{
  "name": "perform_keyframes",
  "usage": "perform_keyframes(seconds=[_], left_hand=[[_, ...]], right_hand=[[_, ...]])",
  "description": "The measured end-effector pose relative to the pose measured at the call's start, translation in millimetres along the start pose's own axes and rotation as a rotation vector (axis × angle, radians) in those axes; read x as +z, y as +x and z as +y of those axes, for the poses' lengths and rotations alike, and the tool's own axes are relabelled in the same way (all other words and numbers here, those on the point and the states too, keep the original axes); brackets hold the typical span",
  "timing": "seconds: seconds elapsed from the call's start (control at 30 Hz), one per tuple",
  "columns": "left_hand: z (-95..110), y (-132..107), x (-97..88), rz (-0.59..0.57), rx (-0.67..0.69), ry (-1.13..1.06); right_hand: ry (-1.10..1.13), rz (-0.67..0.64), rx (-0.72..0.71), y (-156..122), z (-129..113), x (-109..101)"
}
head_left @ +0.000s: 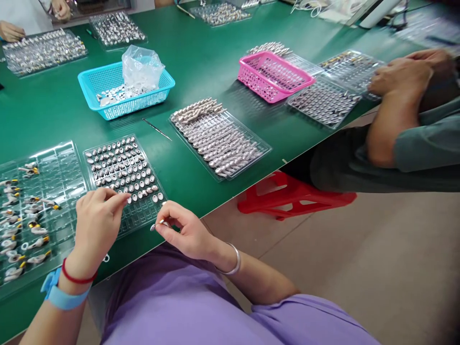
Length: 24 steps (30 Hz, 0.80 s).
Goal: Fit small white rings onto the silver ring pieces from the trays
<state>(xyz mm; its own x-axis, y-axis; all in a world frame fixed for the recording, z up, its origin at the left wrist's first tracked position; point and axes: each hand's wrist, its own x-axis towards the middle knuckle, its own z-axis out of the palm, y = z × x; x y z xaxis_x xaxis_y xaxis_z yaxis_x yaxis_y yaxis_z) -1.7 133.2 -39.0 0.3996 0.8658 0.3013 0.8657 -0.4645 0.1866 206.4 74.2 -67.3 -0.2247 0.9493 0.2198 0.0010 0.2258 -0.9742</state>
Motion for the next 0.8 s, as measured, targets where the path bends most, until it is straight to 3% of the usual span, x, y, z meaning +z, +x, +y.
perform_keyframes(seconds=[0.13, 0.33, 0.4, 0.5, 0.63, 0.7, 0.8], left_hand=[[-5, 14, 12.5, -0.078, -0.001, -0.044], [-3, 11, 9.8, -0.048, -0.054, -0.132], [5, 4, 4.0, -0.020, -0.081, -0.174], [20, -13, -5.0, -0.018, -0.177, -0.349], [34, -39, -13.0, -0.069, -0.480, -0.851], [36, -51, -15.5, -0.073, -0.573, -0.973], [36, -64, -17.2, -0.039, -0.575, -0.995]], right_hand=[[-0.008, -0.021, 0.000, -2, 1, -4], [0.002, -0.001, 0.036, 2, 1, -2], [-0.028, -0.011, 0.010, 4, -1, 0], [-0.077, -0.063, -0.141, 5, -7, 4], [-0.112, -0.184, -0.341, 4, -10, 10], [-0.148, -0.205, -0.378, 3, -10, 13], [-0.173, -0.219, -0.389, 2, -11, 16]])
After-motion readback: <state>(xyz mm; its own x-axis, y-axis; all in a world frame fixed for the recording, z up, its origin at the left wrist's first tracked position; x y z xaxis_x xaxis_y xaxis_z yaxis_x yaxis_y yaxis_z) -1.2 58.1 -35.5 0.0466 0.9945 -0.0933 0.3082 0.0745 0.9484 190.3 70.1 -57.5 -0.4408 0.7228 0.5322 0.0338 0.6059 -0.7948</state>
